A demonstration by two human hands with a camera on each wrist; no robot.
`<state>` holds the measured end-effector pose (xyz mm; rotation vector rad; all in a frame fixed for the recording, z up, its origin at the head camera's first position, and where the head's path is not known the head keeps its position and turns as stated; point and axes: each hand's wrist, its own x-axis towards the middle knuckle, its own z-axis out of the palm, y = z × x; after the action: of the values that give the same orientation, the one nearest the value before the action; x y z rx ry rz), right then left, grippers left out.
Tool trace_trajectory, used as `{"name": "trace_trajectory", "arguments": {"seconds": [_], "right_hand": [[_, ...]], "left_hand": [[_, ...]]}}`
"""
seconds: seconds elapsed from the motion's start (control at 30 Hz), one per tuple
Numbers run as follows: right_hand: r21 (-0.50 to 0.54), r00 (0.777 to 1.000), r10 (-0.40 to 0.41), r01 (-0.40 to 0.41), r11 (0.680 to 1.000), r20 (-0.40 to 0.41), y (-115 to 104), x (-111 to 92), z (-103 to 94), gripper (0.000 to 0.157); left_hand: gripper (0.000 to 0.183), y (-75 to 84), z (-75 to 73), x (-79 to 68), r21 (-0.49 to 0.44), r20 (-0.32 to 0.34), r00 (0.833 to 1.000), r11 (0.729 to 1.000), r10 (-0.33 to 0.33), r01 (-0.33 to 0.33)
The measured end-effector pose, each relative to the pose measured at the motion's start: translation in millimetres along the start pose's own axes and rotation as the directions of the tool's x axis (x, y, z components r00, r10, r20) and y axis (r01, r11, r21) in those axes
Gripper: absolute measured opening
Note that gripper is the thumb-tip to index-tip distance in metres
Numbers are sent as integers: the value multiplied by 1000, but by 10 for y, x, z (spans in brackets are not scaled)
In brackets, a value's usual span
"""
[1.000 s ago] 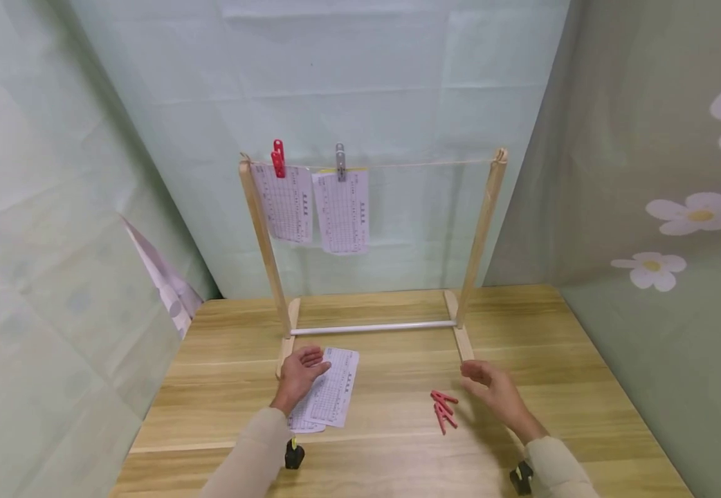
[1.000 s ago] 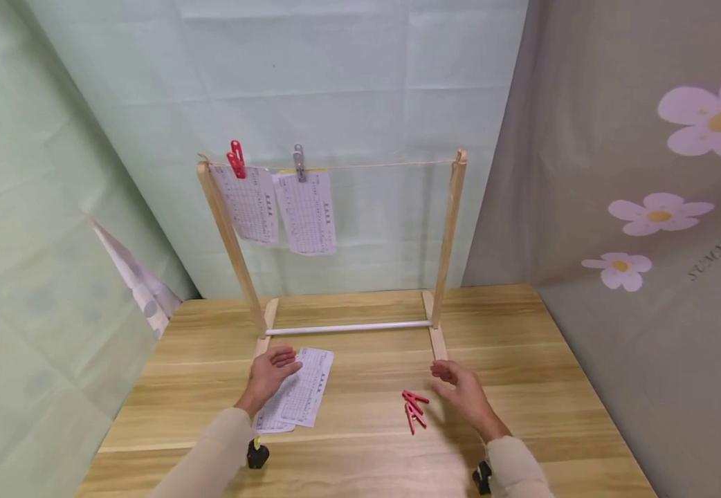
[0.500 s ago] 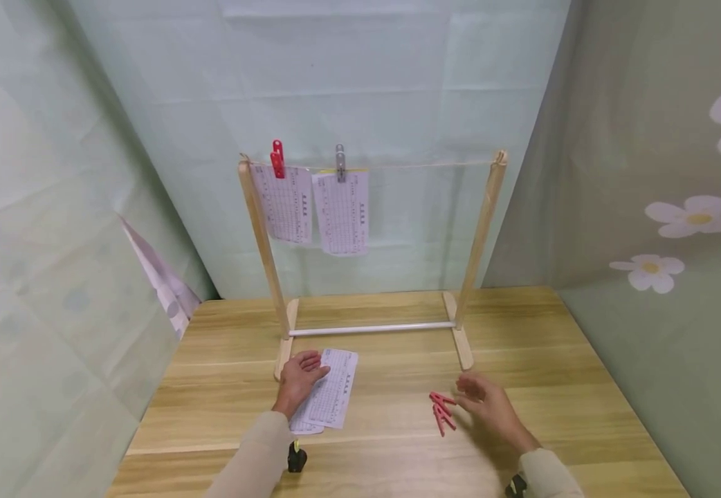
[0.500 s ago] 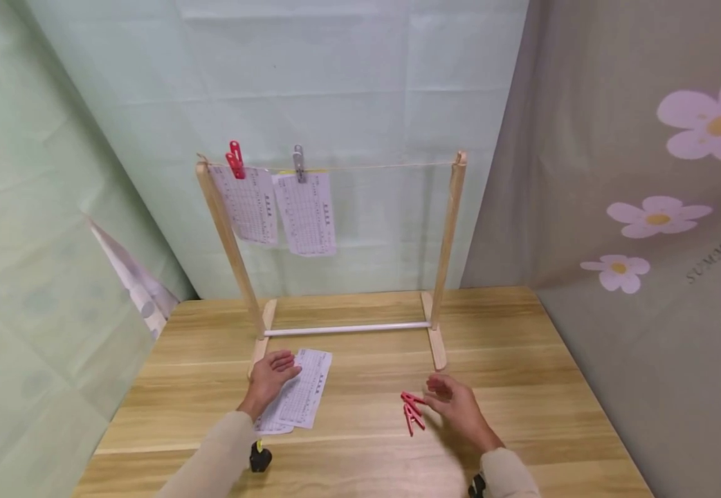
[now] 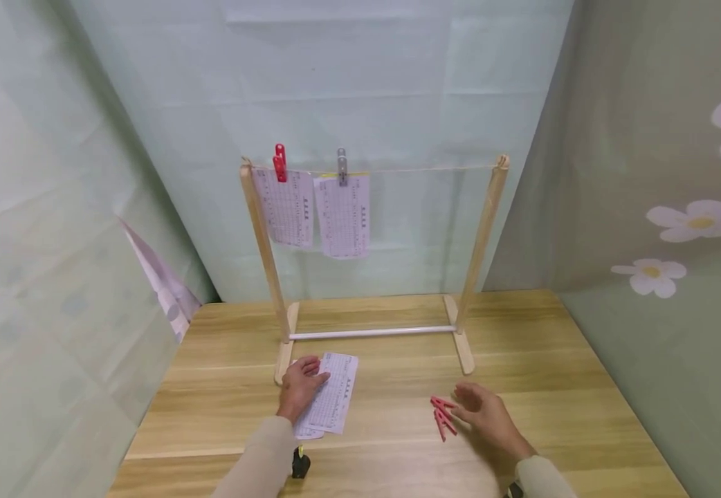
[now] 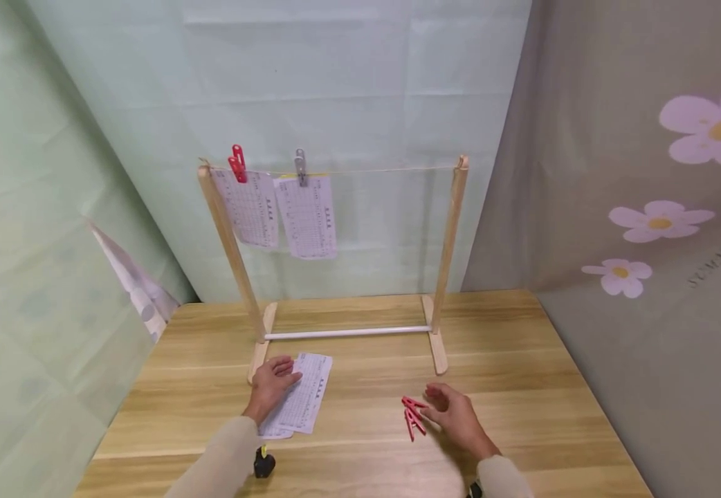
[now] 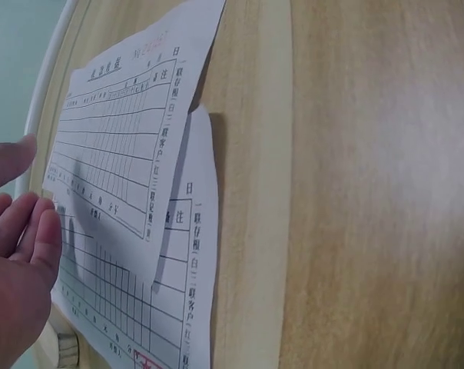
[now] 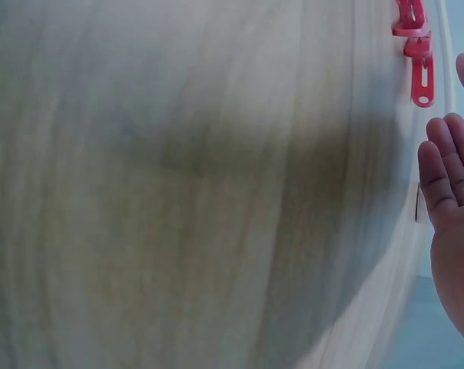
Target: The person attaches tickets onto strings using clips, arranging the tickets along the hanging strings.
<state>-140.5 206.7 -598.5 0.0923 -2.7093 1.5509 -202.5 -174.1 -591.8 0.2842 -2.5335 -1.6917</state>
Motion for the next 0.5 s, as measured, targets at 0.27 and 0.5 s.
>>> {"name": "trace_trajectory", "arguments": {"seconds": [0.27, 0.5], "right_hand": [[-37, 1000, 8, -8, 999, 0, 46, -12, 33, 49], [-54, 1000, -16, 17, 998, 20, 58, -9, 26, 47]], "left_hand": [[42, 0, 45, -17, 37, -36, 999, 999, 14, -12], [41, -12, 71, -9, 58, -56, 998, 998, 22, -19]]}}
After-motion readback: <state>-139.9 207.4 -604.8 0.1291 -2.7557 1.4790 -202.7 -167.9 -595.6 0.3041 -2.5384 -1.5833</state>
